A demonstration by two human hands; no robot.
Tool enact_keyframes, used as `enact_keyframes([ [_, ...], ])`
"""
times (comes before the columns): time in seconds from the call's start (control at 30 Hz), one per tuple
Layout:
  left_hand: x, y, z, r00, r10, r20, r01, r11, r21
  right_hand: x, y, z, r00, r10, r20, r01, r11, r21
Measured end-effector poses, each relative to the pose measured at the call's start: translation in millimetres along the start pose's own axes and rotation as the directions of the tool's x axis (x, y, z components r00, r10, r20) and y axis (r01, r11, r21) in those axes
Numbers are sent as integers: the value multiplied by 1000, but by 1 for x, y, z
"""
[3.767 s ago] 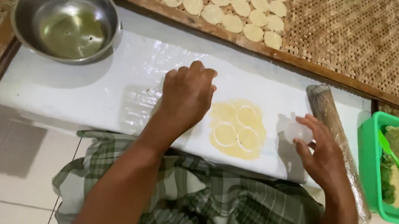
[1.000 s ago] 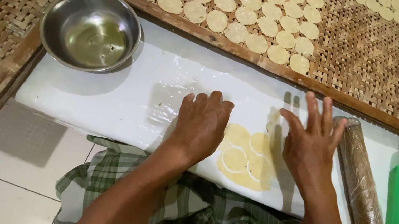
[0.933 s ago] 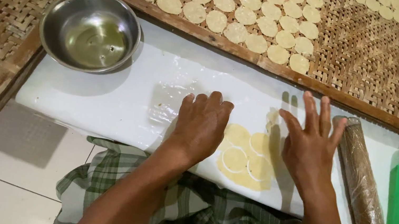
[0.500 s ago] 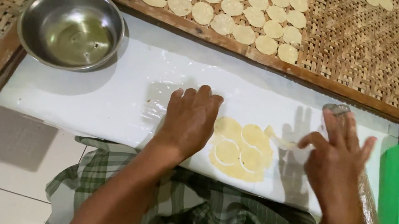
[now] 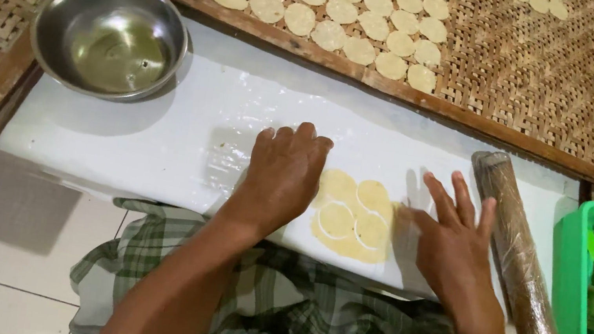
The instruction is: Rolling out dough and using a circular cutter to create uniform discs, then placing them on a tray.
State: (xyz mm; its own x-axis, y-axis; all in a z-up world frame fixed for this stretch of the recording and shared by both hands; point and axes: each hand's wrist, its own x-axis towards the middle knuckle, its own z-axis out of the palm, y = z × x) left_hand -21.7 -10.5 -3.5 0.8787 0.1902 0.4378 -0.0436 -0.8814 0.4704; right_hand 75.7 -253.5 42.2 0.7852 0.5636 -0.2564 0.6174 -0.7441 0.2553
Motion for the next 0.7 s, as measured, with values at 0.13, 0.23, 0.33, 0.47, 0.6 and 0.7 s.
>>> enact_keyframes([
  [0.13,-1,-1,3,1000,24,-17,-24,1000,15,-13,23,13,983,-100,-152,128,974,186],
  [0.23,0,1,2,996,-38,76,39,999,-2,-12,33,23,976,-76,-203,128,958,258],
  [0.33,-2,-1,3,998,36,-43,-35,999,12,-7,28,17,991,-16,-133,58,944,325],
  [0.47,3,-1,2,1000,-13,25,13,1000,9,3,18,21,952,-116,-283,210,921,329],
  [0.6,6,-2,2,988,-66,137,67,998,-4,3,7,21,943,-170,-286,284,857,429],
  [0.7,4,-3,6,996,-44,84,44,999,4,-3,3,13,983,-119,-139,166,899,406],
])
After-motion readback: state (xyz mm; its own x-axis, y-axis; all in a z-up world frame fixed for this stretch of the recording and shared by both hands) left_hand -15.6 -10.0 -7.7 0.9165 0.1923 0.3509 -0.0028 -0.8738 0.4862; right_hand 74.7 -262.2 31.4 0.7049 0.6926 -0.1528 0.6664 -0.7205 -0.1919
